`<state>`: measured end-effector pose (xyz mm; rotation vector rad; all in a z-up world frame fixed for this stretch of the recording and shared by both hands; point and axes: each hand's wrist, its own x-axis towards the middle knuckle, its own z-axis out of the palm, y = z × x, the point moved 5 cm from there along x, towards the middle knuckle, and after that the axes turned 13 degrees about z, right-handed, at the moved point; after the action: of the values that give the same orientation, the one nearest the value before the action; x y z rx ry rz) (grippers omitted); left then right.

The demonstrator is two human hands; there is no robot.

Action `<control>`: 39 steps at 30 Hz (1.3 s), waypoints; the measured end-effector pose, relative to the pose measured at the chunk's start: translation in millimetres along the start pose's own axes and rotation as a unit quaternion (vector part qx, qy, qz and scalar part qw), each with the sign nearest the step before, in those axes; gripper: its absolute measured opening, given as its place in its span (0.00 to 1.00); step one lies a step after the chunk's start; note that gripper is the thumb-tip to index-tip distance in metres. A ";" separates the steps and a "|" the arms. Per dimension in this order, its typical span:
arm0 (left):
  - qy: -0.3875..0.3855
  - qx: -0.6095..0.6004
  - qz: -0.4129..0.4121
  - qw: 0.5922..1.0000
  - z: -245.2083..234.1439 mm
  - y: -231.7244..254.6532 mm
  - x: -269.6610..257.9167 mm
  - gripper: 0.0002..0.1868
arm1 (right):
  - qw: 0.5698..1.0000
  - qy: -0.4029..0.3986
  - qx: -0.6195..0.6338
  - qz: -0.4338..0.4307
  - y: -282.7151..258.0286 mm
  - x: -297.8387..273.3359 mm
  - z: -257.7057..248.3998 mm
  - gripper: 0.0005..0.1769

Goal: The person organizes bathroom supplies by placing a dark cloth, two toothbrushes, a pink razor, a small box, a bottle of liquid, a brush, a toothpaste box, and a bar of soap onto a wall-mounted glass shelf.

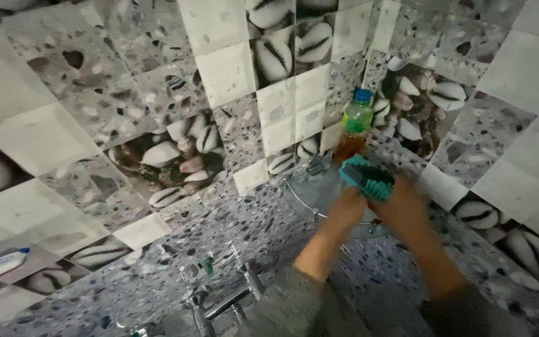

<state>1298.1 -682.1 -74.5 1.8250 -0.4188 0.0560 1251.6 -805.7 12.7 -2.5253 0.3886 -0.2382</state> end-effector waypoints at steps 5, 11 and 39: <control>-0.019 -0.049 -0.149 0.987 3.0 -17.2 8.8 0.22 | 0.994 0.053 0.019 -0.090 -12.0 1.8 -5.6 0.35; -0.031 -0.116 -0.179 0.977 20.3 -43.9 21.3 0.24 | 0.993 0.088 -0.060 -0.040 -3.1 3.6 3.5 0.41; 0.024 0.085 0.048 0.995 18.4 -26.8 36.1 0.17 | 0.968 0.194 -0.142 -0.068 22.5 5.6 14.3 0.54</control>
<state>1336.9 -702.3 -95.6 1.9662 -0.4804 0.2074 1255.4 -818.1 -11.2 -2.7882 0.4229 -0.7880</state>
